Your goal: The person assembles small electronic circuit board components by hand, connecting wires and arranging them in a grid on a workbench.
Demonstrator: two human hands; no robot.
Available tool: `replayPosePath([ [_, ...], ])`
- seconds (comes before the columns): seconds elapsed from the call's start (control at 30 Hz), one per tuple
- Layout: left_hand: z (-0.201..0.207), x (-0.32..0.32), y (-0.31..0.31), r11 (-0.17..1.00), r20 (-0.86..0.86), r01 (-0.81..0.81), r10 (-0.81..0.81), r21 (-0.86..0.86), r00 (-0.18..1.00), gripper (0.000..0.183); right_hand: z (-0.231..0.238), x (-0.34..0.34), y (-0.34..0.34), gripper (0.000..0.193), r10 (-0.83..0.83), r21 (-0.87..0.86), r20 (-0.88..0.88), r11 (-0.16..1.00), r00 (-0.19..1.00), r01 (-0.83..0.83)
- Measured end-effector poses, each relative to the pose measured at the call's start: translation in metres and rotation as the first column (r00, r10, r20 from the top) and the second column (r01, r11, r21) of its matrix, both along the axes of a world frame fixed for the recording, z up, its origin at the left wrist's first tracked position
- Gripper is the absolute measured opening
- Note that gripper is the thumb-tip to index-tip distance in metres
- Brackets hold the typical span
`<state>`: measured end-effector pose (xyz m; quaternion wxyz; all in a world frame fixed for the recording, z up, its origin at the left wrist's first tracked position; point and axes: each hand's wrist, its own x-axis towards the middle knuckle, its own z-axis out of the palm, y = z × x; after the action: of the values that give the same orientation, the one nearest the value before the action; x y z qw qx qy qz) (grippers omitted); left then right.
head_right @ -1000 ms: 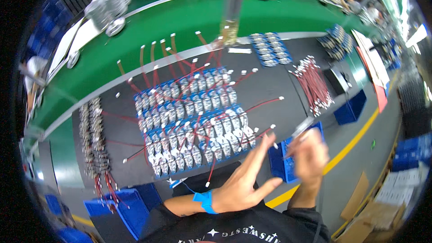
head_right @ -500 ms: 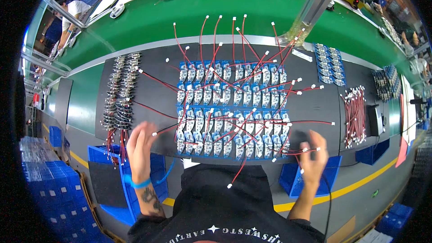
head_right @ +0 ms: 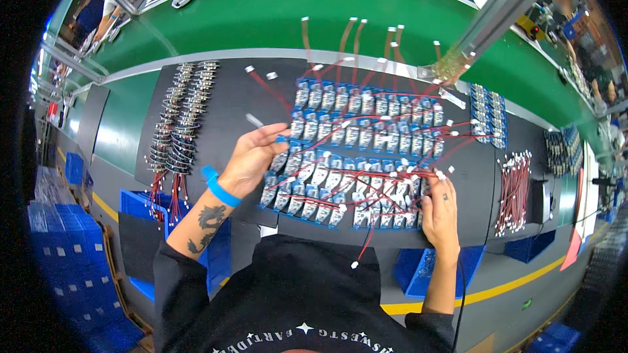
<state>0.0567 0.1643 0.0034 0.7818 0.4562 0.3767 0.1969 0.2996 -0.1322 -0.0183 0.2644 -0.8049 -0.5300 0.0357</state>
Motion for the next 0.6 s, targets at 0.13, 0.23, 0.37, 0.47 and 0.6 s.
replayPosePath([
  [0.13, -0.004, 0.02, -0.018, 0.989, -0.01, -0.001, 0.002, 0.149, 1.0, 0.051, -0.009, 0.02, -0.017, 0.037, -0.088, 0.014, 0.098, 0.996, 0.991, 0.087],
  [0.23, 0.012, 0.011, -0.02, 0.994, -0.061, 0.018, -0.011, 0.111, 0.998, 0.049, -0.016, 0.032, -0.036, 0.041, -0.212, 0.069, 0.025, 0.975, 0.977, 0.21],
  [0.37, 0.022, -0.027, -0.012, 0.998, -0.058, -0.004, 0.0, -0.07, 0.998, 0.043, -0.023, 0.02, -0.077, 0.026, -0.669, 0.355, -0.088, 0.671, 0.738, 0.651],
  [0.47, 0.025, -0.053, -0.018, 0.967, -0.037, -0.165, 0.161, -0.192, 0.986, 0.041, 0.031, -0.046, -0.089, 0.026, -0.127, 0.035, -0.819, 0.962, 0.559, 0.27],
  [0.6, 0.023, -0.077, -0.054, 0.887, 0.055, -0.306, 0.345, -0.347, 0.937, 0.043, 0.036, -0.137, -0.002, 0.061, -0.108, -0.11, -0.994, 0.993, 0.031, -0.052],
])
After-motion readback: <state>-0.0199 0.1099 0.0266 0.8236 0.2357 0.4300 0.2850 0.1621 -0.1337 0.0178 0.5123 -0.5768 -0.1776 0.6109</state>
